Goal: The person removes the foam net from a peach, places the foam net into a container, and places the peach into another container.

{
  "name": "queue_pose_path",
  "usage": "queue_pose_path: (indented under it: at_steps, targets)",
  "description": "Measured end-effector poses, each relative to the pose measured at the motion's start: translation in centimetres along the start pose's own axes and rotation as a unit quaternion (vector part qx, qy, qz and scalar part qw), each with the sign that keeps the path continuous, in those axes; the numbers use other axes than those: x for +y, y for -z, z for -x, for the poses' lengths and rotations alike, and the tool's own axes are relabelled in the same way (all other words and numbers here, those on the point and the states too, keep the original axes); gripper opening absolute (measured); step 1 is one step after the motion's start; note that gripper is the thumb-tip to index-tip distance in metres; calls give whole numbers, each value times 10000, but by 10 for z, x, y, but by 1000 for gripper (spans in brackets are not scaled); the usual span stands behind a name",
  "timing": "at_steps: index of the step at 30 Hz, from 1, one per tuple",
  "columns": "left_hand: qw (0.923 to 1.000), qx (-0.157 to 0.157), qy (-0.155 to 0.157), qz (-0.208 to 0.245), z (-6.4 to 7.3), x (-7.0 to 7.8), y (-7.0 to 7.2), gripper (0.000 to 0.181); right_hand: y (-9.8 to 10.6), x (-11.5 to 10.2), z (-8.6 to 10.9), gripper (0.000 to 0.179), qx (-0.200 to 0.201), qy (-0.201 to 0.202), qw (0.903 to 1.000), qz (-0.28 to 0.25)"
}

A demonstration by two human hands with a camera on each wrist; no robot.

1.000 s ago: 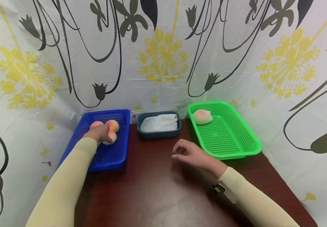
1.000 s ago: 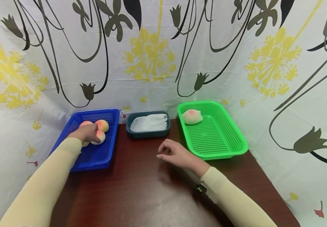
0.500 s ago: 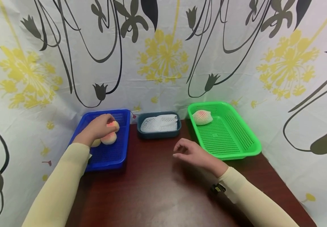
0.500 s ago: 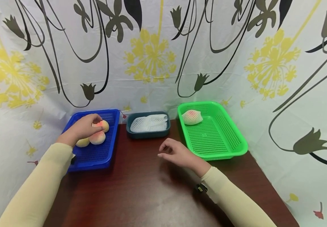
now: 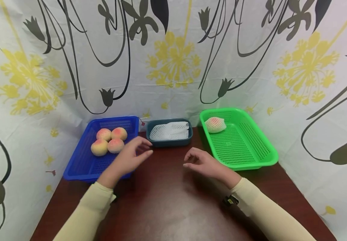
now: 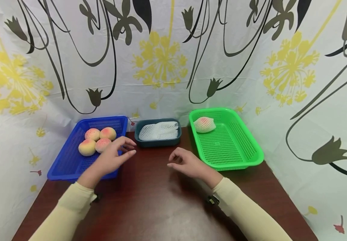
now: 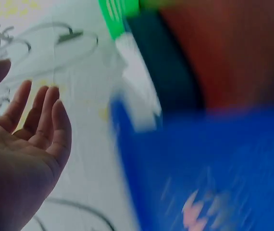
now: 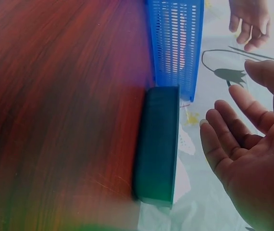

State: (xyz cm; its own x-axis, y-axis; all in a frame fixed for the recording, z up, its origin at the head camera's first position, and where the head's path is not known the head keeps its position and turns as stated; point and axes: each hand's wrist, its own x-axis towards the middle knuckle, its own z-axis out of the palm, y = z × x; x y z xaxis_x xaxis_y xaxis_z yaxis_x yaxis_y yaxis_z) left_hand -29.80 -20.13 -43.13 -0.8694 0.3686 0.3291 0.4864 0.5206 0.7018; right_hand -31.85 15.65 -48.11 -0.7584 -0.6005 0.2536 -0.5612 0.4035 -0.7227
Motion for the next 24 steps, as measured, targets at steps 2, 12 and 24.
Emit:
queue_pose_path:
  at_steps: [2,12,24]
  targets:
    - [9999,-90,70,82,5,1,-17,26,0,-1,1,20,-18,4,10000,20]
    - [9958,-484,540,554,21,-4,-56,24,-3,0,3,18,-24,44,10000,81]
    - [9957,-553,514,537,17,-3,-55,22,-2,-1,2,18,8,61,10000,65]
